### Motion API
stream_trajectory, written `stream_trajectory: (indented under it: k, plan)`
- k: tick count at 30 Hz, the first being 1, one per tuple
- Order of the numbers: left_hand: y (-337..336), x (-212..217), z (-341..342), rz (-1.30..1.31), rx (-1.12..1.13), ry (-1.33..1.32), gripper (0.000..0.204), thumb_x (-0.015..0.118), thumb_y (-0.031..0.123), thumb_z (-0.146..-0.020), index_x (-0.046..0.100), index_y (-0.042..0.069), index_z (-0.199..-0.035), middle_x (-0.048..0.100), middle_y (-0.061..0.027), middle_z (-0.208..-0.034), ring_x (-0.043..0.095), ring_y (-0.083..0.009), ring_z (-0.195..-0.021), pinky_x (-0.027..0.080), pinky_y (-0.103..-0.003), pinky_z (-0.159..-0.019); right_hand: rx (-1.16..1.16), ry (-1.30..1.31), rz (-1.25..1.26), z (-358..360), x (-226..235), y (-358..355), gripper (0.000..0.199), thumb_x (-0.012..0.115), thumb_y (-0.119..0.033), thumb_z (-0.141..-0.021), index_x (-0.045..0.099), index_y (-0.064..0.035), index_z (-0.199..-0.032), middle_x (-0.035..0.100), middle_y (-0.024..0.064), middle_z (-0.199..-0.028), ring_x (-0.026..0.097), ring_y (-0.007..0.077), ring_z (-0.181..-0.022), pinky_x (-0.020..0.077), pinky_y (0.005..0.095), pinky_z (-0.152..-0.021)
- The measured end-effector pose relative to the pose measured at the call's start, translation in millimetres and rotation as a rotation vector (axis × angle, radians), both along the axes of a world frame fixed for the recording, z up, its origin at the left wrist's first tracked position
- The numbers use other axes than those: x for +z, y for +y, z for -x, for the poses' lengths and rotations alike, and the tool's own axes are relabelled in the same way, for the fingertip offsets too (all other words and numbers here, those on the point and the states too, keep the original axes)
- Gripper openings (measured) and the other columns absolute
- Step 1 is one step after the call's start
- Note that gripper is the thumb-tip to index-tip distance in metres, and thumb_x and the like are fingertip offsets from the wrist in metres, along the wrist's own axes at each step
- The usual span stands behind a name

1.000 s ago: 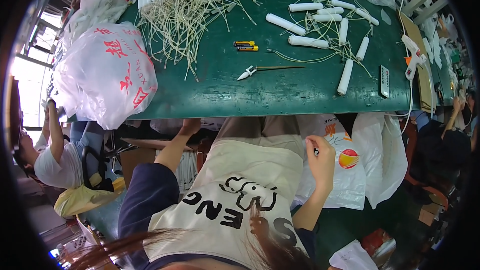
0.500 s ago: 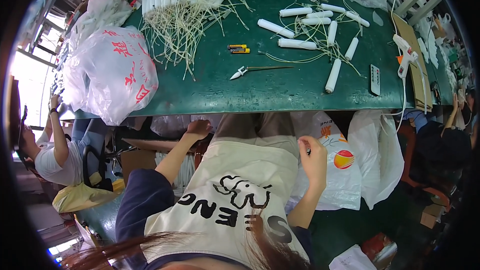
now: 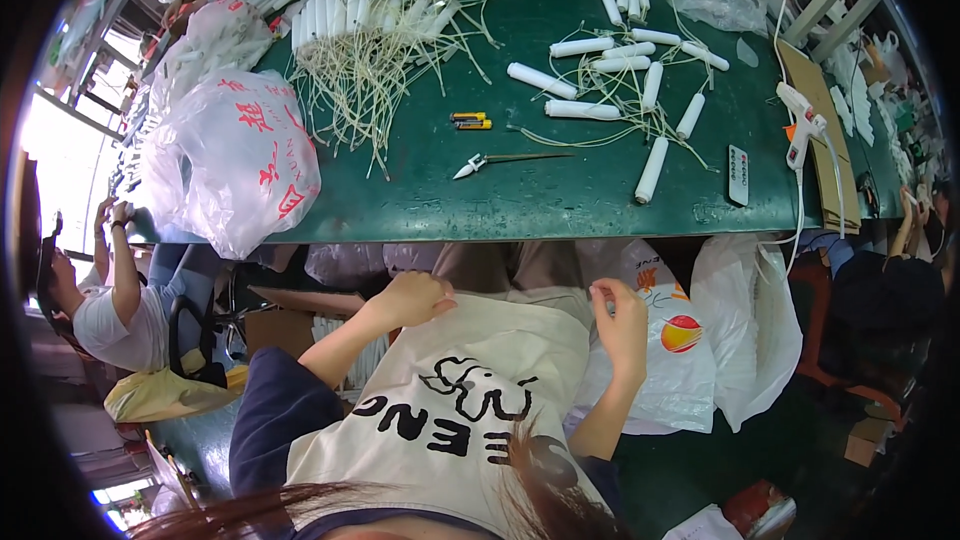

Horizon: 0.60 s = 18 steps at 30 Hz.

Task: Assembling LED light tubes by inserting wires and connecting internal components on a production line.

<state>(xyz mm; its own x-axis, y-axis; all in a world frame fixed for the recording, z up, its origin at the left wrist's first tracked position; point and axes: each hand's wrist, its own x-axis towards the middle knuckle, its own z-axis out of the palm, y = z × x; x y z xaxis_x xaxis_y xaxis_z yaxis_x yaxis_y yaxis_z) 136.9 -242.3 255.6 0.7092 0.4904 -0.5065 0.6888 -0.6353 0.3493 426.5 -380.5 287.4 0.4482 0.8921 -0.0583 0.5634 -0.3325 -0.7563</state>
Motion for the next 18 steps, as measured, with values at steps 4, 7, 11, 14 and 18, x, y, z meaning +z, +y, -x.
stream_trajectory:
  k: [4,7,11,14,18]
  plan:
    - [-2.7,81.2,-18.8,0.321,-0.168,-0.666,0.02,0.051,0.015,-0.088,0.064,0.002,-0.095,0.064,-0.0139,-0.092,0.061,-0.0315,-0.086,0.048,-0.041,-0.075,-0.011,-0.001,-0.036,-1.9,3.6,-6.2,0.015,0.059,-0.01,-0.084,0.063,0.0031,-0.091,0.066,0.0131,-0.083,0.064,0.0207,-0.075,0.0485,0.0306,-0.068]
    - [-9.8,154.9,-31.3,0.637,-0.328,-1.194,0.013,0.056,0.008,-0.085,0.064,0.004,-0.095,0.064,-0.0102,-0.092,0.06,-0.0262,-0.082,0.047,-0.035,-0.07,0.019,0.052,-0.139,-4.3,17.7,-8.0,0.011,0.06,-0.006,-0.082,0.062,0.0025,-0.088,0.066,0.0118,-0.081,0.063,0.0191,-0.07,0.0477,0.029,-0.065]
    - [-30.8,213.7,-35.7,0.776,-0.542,-1.623,0.011,0.059,0.002,-0.082,0.064,0.01,-0.089,0.064,-0.005,-0.093,0.059,-0.021,-0.083,0.046,-0.032,-0.068,0.086,0.22,-0.492,-13.4,39.6,-9.8,0.008,0.059,0.001,-0.08,0.062,0.0008,-0.087,0.063,0.0081,-0.074,0.06,0.0168,-0.062,0.0456,0.0246,-0.06]
    - [-40.1,235.5,-43.5,0.8,-0.541,-1.823,0.016,0.058,0.0,-0.081,0.064,0.013,-0.089,0.063,-0.0014,-0.098,0.057,-0.0182,-0.091,0.044,-0.032,-0.073,0.014,0.058,-0.614,-26.5,61.4,8.0,0.021,0.055,0.006,-0.081,0.06,-0.0013,-0.1,0.058,0.0066,-0.074,0.058,0.0141,-0.066,0.044,0.0213,-0.062]
    - [-36.7,238.6,-48.9,0.637,-0.716,-1.846,0.008,0.06,0.019,-0.088,0.065,0.022,-0.092,0.063,0.0054,-0.098,0.05,-0.0131,-0.093,0.039,-0.031,-0.077,-0.02,-0.228,-0.536,-37.1,92.5,51.2,0.03,0.052,0.009,-0.081,0.06,-0.0056,-0.106,0.058,0.0095,-0.095,0.058,0.02,-0.082,0.0457,0.0258,-0.068]
